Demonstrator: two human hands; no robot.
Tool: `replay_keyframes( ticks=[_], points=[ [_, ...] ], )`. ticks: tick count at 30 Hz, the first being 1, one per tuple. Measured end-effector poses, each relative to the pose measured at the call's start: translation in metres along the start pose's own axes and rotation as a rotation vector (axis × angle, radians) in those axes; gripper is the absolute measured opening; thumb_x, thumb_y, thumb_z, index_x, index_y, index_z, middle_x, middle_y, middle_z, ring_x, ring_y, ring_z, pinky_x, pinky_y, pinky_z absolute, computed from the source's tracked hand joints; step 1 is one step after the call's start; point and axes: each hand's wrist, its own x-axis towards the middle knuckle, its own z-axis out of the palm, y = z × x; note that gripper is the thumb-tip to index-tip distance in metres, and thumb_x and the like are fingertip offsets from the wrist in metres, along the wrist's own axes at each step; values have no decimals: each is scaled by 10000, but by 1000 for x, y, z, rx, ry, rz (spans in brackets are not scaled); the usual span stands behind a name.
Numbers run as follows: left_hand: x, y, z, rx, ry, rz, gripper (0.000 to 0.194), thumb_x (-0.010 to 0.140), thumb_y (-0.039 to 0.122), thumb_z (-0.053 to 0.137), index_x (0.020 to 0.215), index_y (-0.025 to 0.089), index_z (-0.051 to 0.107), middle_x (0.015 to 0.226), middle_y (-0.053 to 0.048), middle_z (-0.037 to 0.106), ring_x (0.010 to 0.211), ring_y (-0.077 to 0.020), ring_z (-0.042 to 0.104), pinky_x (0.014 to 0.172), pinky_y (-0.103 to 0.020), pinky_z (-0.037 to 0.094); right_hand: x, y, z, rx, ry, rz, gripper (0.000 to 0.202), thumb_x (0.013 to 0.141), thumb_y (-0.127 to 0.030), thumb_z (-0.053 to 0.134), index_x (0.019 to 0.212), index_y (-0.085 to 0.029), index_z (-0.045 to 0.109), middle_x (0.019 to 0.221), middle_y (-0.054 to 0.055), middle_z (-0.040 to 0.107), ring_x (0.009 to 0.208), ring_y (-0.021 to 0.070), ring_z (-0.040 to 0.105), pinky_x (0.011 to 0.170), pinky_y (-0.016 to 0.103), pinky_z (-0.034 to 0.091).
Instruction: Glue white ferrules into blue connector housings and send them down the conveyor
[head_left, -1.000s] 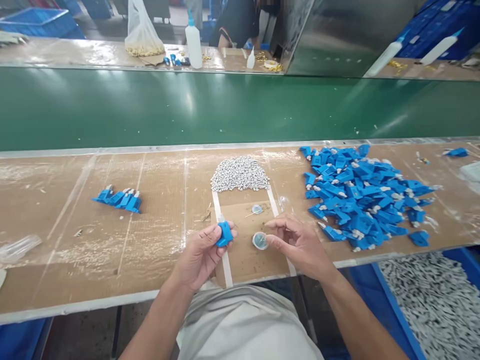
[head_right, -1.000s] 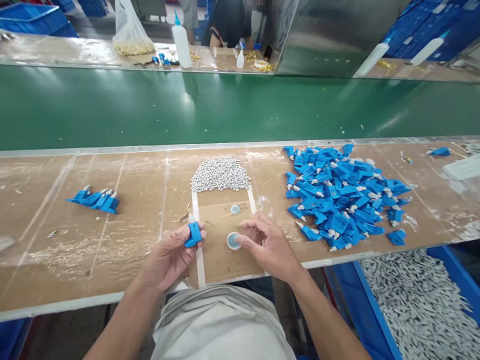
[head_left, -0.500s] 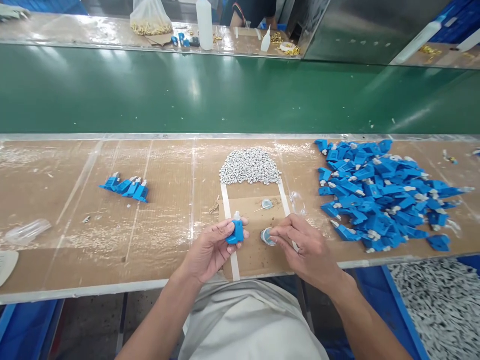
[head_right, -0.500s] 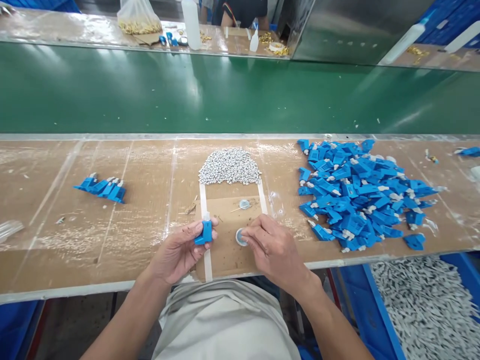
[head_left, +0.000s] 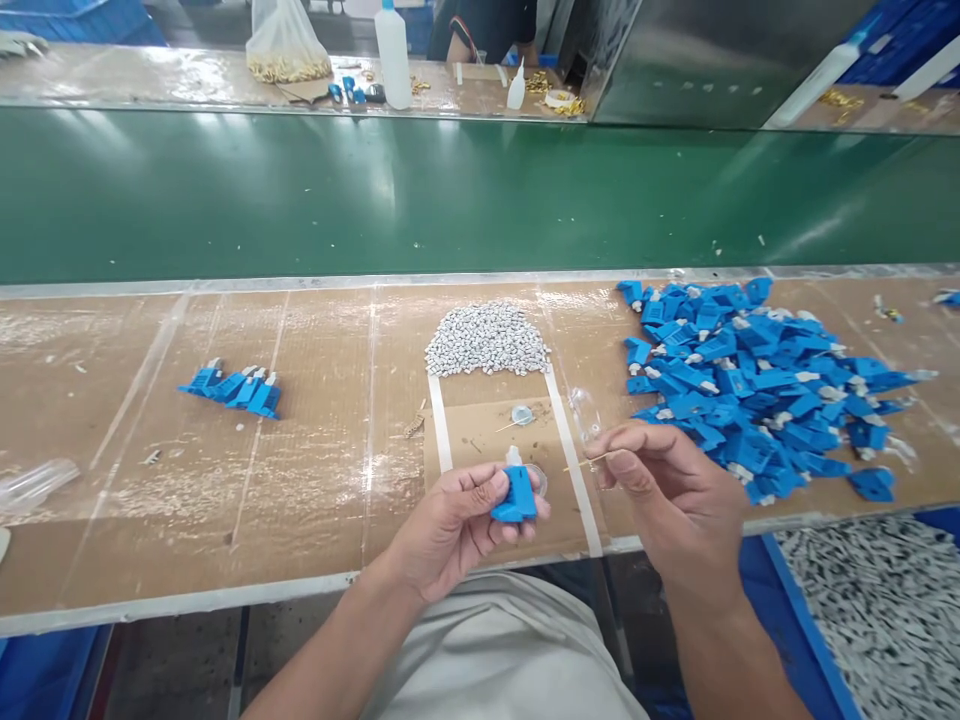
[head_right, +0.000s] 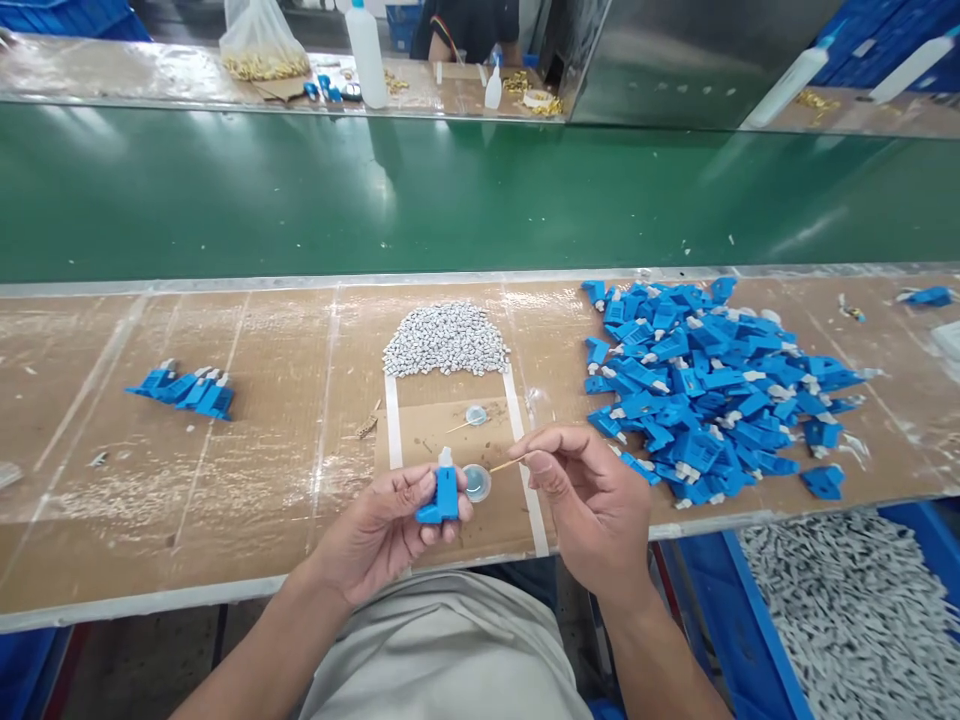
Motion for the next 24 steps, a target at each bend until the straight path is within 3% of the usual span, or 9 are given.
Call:
replay_keyframes(
  ticks=[4,8,24],
  points=[
    [3,-1,7,-29,-14,-33,234,961,254,629,1034,52,724,900,-141,712,716,-110,683,627,-124,532,-1,-19,13,-7,7,-171,159,945,-82,605,981,-223,669,887,36,684,856,212,650,761,371,510],
    [3,-1,9,-44,-17,-33,227,952,251,639,1000,47,727,880,-137,708,682,-102,675,606,-122,522,0,-26,23,-56,-62,-287,233,913,-16,586,1014,-214,656,908,38,701,860,215,661,775,396,510],
    [4,-1,3,-44,18,-57,258,903,292,710,994,53,747,867,-140,718,643,-100,643,579,-145,500,5,-17,28,-183,-142,-356,232,904,-2,599,1030,-192,638,922,48,723,847,211,674,762,401,515]
  ],
)
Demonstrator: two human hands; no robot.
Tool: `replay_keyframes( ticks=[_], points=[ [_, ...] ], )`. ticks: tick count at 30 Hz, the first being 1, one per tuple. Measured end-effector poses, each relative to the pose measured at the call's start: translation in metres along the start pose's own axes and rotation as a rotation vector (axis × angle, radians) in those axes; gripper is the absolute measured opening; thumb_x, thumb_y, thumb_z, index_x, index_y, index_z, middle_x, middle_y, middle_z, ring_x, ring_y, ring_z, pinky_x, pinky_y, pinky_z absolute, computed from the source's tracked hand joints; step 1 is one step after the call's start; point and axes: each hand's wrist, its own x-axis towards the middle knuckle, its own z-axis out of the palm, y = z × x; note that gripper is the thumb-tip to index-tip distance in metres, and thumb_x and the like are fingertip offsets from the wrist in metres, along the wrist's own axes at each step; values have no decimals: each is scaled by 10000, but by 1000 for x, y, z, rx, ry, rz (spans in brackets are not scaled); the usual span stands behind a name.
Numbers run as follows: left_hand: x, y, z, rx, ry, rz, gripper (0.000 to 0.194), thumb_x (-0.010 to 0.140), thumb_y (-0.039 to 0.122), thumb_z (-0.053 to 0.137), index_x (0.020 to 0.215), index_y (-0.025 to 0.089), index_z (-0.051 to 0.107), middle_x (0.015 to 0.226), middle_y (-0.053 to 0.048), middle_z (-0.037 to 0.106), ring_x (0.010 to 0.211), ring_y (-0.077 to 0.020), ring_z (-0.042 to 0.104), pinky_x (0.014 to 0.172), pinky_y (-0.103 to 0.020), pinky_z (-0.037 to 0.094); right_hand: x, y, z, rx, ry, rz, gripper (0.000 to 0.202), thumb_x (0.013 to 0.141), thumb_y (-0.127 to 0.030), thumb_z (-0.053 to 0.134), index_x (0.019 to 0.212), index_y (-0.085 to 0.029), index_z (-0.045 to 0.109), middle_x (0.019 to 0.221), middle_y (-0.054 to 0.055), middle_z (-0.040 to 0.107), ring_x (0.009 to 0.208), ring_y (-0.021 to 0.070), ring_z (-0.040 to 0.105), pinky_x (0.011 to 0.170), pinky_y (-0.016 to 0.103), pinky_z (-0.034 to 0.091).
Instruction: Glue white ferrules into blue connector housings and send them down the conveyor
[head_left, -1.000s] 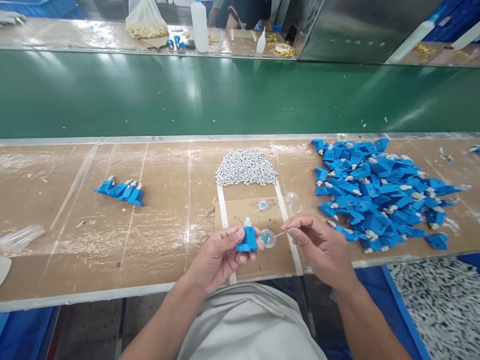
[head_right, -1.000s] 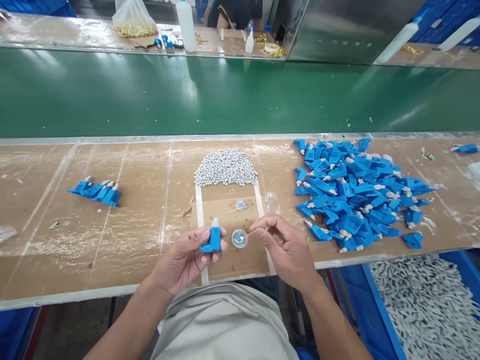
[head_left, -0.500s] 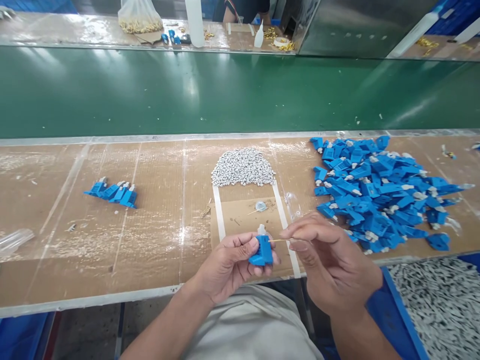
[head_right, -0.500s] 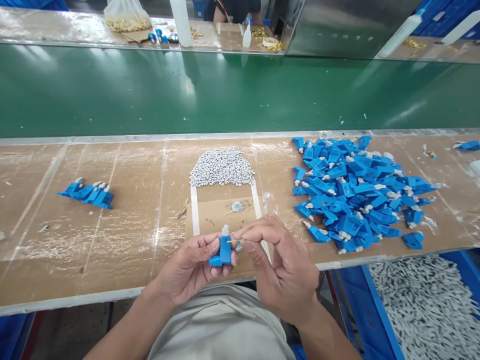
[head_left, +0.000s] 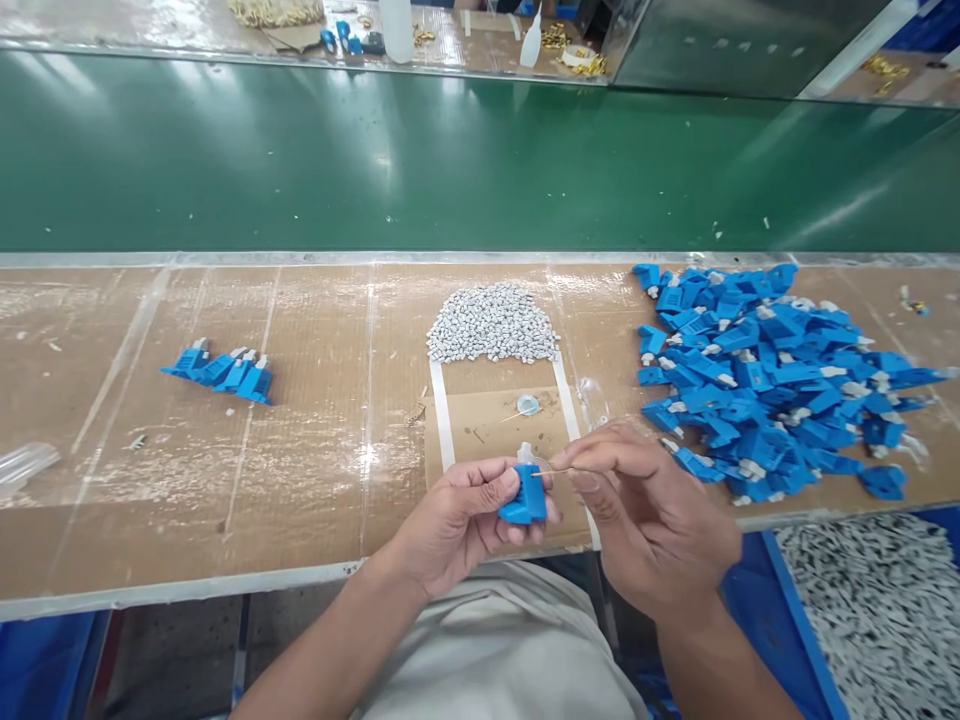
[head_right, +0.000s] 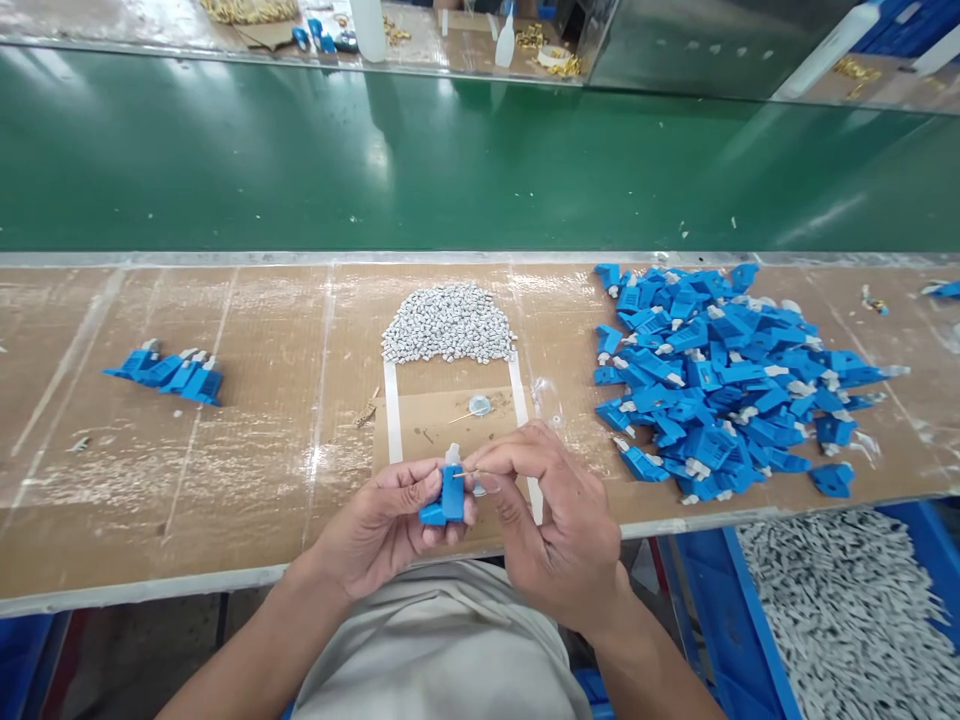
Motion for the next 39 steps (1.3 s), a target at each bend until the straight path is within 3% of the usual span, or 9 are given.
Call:
replay_keyframes(
  ticks=[8,15,18,22,26,32,39],
  points=[
    [1,-3,-5,33,-31,17,230,929,288,675,948,66,733,867,-130,717,672,-102,661,582,-131,487,1,0,-2,-45,-93,-54,284,898,-5,609,1083,-220,624,927,41,723,838,210,668,741,389,522],
    [-5,2,-13,-33,-3,27,265,883,293,736,1002,57,736,870,-127,722,680,-109,674,583,-127,507,-7,4,-8,17,38,173,124,942,-124,610,967,-234,662,987,65,633,972,249,620,797,408,514],
    [-10,8,-21,-76,30,42,267,852,273,765,999,51,739,844,-124,730,656,-109,682,566,-117,514,-19,17,-8,-103,-54,169,109,940,-137,633,985,-228,673,1021,61,613,987,235,610,811,388,487],
    [-16,14,-31,-96,79,97,264,808,240,798,983,50,740,808,-116,731,645,-115,685,572,-123,525,-25,34,-8,-166,-155,205,151,950,-166,646,1082,-231,685,1036,48,618,867,182,599,718,326,480],
    [-19,14,-41,-99,97,112,249,838,264,770,975,59,736,819,-126,725,652,-121,681,552,-130,511,9,54,-8,-280,-83,145,84,956,-199,652,1023,-229,695,941,20,648,768,156,583,680,297,465],
    [-17,9,-48,-80,96,122,255,885,297,717,990,65,733,847,-151,721,677,-136,675,596,-173,517,79,97,16,-461,-413,-134,152,991,-195,572,993,-202,724,905,54,664,781,169,626,670,285,462],
    [-14,7,-48,-99,82,119,272,893,328,708,963,66,727,862,-155,717,666,-140,684,553,-169,485,93,116,36,-599,-554,-200,224,993,-179,520,960,-224,736,883,52,647,708,146,579,575,251,387]
  ],
)
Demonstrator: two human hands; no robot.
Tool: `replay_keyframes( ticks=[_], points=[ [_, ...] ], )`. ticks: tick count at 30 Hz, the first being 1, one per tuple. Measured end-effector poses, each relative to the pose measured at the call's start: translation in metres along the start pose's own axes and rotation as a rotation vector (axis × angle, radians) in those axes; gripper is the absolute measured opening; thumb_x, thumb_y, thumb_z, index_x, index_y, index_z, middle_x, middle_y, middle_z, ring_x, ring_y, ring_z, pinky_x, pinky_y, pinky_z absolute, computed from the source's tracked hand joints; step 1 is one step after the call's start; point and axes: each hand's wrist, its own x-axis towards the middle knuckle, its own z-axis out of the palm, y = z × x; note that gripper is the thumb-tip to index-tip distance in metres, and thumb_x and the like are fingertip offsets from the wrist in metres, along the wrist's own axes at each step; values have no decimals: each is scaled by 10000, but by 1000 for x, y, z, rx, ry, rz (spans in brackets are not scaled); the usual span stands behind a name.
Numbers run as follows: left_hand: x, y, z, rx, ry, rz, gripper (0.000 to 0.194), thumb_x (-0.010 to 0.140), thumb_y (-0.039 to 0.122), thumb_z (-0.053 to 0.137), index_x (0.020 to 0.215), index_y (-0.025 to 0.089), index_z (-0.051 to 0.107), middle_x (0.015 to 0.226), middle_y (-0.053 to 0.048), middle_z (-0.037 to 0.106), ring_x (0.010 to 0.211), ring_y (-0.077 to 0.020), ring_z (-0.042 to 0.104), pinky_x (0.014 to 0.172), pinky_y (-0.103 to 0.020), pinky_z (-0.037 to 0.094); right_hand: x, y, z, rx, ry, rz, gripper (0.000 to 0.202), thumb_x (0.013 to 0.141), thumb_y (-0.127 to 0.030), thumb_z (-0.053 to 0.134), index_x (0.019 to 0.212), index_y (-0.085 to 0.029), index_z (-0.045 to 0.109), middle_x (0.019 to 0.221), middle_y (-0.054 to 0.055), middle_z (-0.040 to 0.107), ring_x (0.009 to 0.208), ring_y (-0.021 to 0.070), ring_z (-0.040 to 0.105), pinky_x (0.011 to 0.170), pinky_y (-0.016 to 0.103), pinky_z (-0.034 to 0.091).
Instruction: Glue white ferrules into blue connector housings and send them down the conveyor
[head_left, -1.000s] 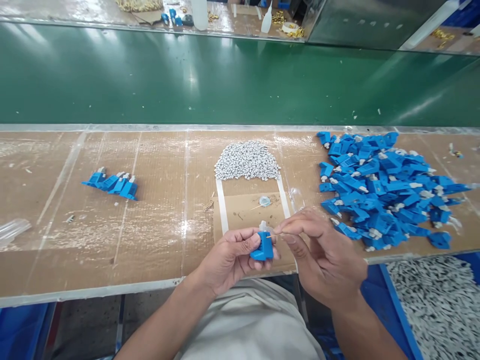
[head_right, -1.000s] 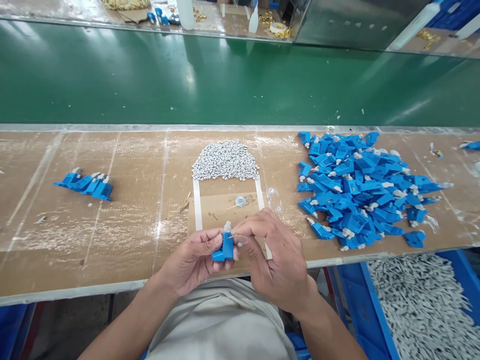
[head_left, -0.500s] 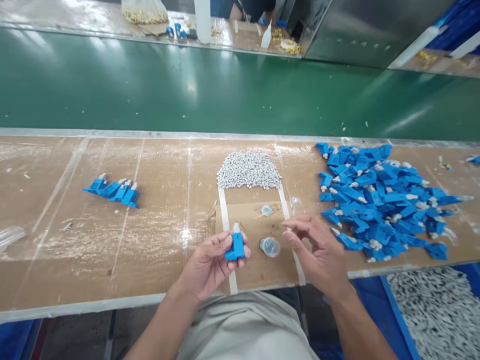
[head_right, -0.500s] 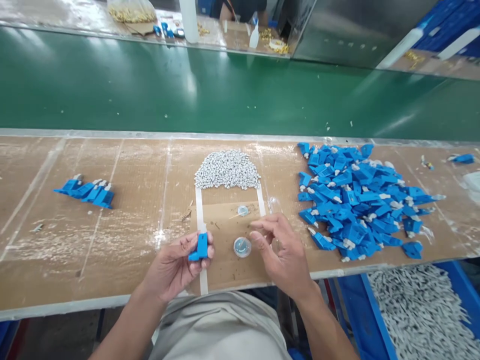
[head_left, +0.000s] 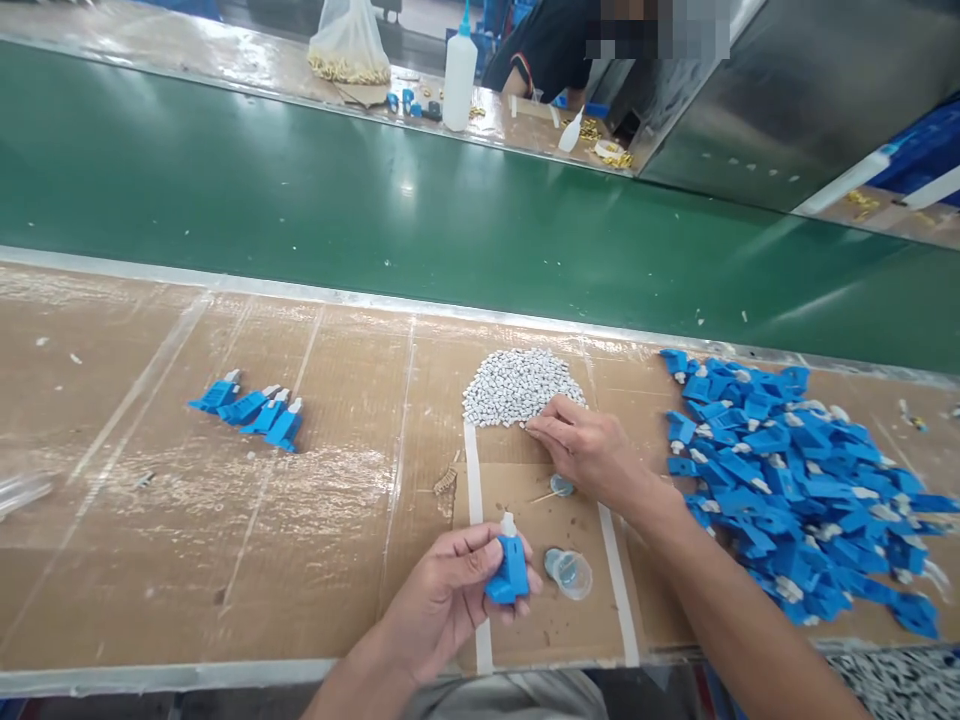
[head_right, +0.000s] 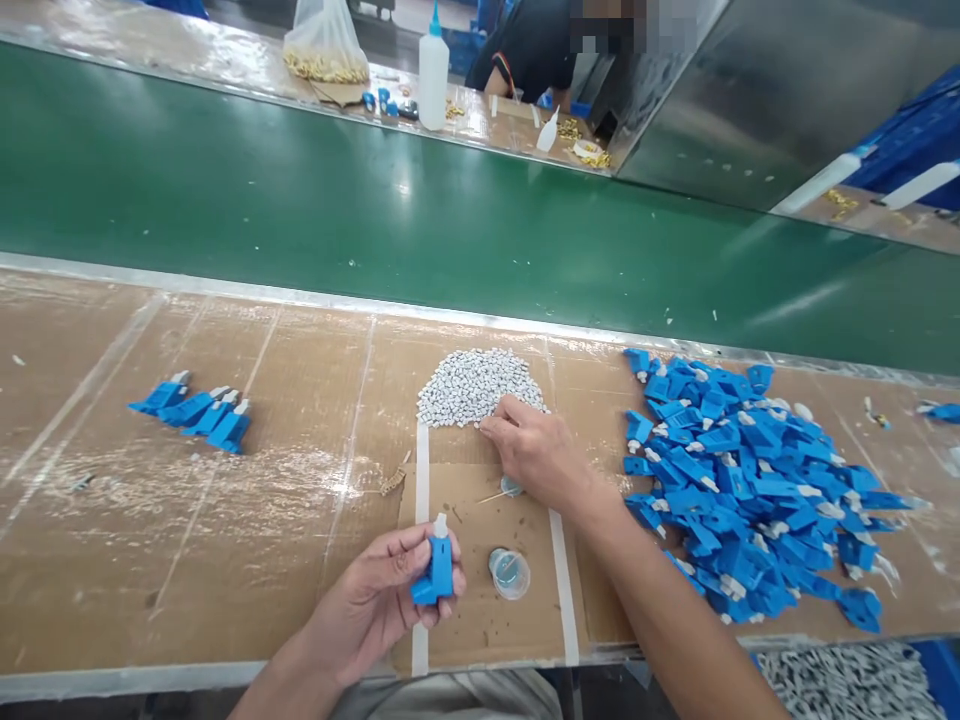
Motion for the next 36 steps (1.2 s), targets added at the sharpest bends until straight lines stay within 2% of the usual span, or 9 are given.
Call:
replay_keyframes(
  ticks=[6,8,11,14,17,24,28,31,36],
  points=[
    [0,-2,-1,30,-12,-16,291,901,348,698,980,69,721,863,-155,716,675,-137,676,570,-175,483,16,-7,-11,-74,-125,-44,231,978,-183,476,834,-178,657,814,69,596,655,167,520,523,284,328],
    [-1,-1,-1,33,-1,-7,291,895,351,706,970,70,722,858,-156,720,670,-137,674,565,-174,478,15,-10,-19,54,-76,-22,194,962,-194,498,818,-176,627,794,60,595,658,166,537,549,282,379],
    [-2,2,0,18,16,27,273,888,337,720,959,74,726,861,-153,726,668,-132,670,565,-171,476,1,-19,-33,403,-3,138,132,942,-226,581,827,-185,630,780,30,635,631,145,585,562,271,470],
    [-3,5,4,4,26,81,263,892,323,722,993,80,729,877,-141,726,684,-128,668,588,-175,485,-25,-35,-42,738,14,292,85,935,-262,653,952,-189,693,823,27,681,623,144,648,549,272,544],
    [-4,5,11,19,26,146,256,902,312,717,1028,89,724,899,-135,728,719,-135,673,630,-191,502,-47,-57,-44,929,69,358,147,958,-282,653,1062,-197,712,849,34,694,657,158,699,582,286,598],
    [-5,-2,32,193,5,259,265,915,331,706,1055,108,736,907,-121,730,758,-149,674,640,-201,516,-73,-98,-40,1207,179,461,133,960,-310,660,927,-187,697,733,24,701,606,152,697,546,258,614],
    [-10,-2,35,222,14,286,252,932,315,682,1071,113,739,903,-113,723,770,-148,674,642,-200,520,-84,-102,-40,1301,240,456,170,978,-289,628,1061,-193,741,740,21,662,563,133,654,479,243,576],
    [-15,2,33,204,47,282,234,929,303,685,1060,116,738,907,-111,727,765,-142,682,642,-188,519,-86,-101,-43,1356,308,408,165,987,-259,603,1015,-207,757,740,13,615,545,115,619,425,215,540],
    [-20,6,32,207,80,289,221,923,295,690,1052,123,740,919,-104,729,754,-134,684,640,-177,513,-83,-101,-48,1341,376,423,109,938,-217,682,989,-221,778,828,44,698,654,154,700,500,242,606]
  ],
)
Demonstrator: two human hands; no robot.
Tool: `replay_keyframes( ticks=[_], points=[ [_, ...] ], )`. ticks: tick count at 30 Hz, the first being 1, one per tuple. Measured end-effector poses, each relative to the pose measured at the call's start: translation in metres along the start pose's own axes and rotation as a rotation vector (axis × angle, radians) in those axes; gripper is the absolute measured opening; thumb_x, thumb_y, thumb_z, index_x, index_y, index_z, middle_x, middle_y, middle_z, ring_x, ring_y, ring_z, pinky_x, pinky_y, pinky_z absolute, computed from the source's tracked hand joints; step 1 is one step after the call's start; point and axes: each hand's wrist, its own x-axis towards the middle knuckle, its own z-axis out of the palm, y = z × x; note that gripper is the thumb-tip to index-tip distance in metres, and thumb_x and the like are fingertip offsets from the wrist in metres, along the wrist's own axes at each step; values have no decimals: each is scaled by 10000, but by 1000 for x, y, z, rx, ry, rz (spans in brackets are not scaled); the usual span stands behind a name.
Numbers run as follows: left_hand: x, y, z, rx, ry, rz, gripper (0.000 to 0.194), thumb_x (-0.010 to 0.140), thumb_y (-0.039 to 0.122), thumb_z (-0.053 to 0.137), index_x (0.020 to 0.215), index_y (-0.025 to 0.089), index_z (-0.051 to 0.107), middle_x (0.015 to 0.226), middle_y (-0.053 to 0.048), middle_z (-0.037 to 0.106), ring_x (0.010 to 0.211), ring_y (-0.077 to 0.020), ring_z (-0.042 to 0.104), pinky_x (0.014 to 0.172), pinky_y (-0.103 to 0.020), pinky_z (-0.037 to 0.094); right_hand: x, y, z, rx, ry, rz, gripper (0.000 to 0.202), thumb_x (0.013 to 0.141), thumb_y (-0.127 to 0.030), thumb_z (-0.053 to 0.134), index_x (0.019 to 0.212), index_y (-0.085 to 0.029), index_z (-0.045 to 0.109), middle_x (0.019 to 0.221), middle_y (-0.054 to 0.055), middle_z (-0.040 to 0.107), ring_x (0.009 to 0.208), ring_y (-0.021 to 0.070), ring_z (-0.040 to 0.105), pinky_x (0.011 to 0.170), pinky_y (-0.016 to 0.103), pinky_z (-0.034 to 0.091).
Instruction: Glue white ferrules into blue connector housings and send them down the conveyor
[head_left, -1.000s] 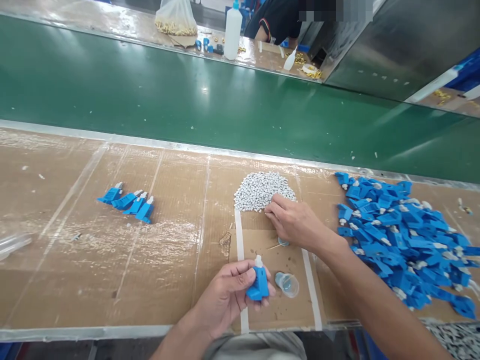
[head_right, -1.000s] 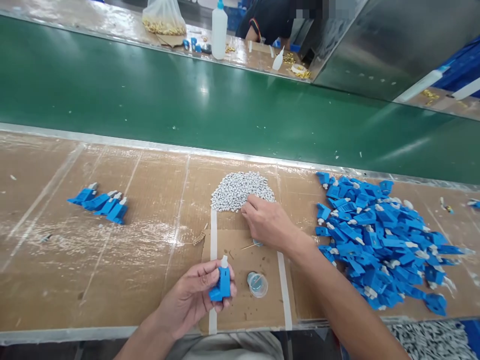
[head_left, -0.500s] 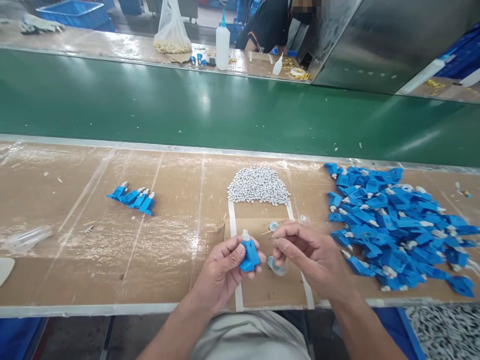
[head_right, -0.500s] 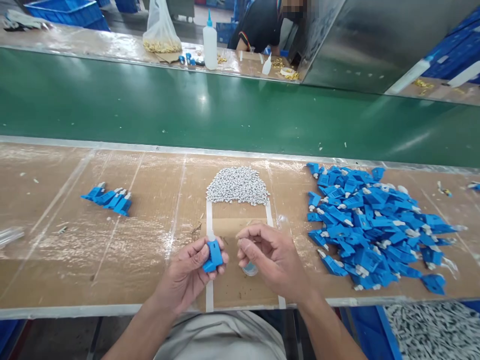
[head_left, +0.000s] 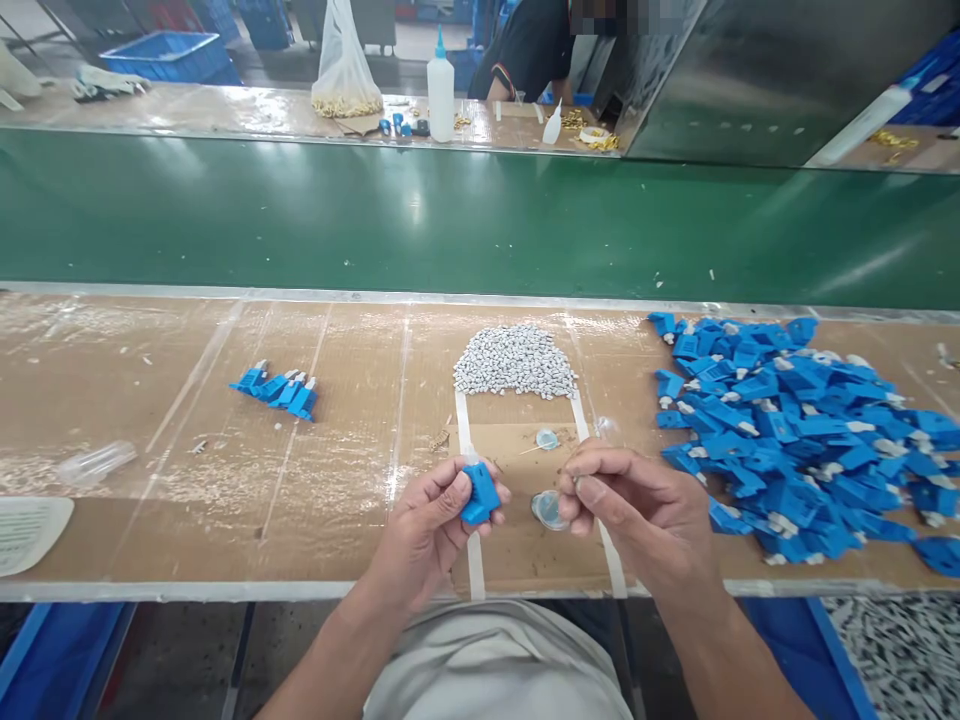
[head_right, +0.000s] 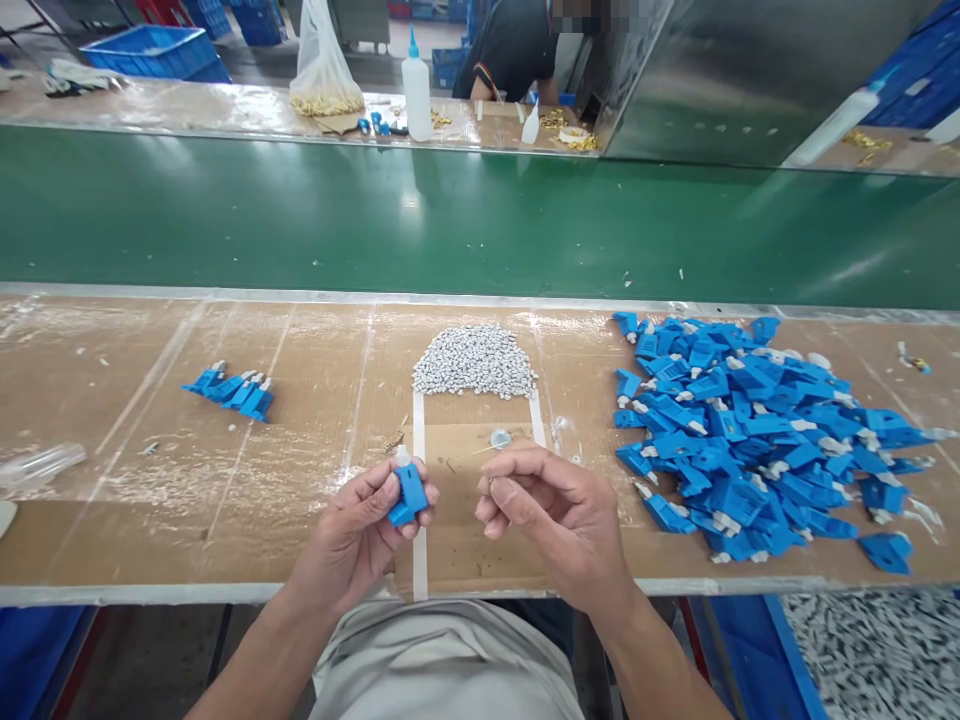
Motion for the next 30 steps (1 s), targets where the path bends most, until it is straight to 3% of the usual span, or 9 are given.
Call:
replay_keyframes(
  ticks=[11,20,30],
  points=[
    [11,-9,11,203,-192,111,247,992,336,584,1042,156,746,888,-66,670,799,-128,602,696,-214,489,-1,11,3,97,-17,200,86,877,-281,785,905,-202,768,775,45,782,660,144,739,595,207,609],
    [14,-3,7,431,-171,146,271,993,377,585,1070,163,732,853,-30,629,760,-113,553,717,-234,446,6,0,12,-70,-103,240,109,915,-292,740,873,-191,735,735,7,699,657,116,696,582,182,592],
    [18,-2,7,441,-138,133,272,953,396,644,1021,145,725,793,-19,611,720,-109,546,680,-227,446,6,5,14,-203,-67,170,85,916,-275,734,879,-198,727,801,-1,681,602,93,660,552,191,582]
  ],
)
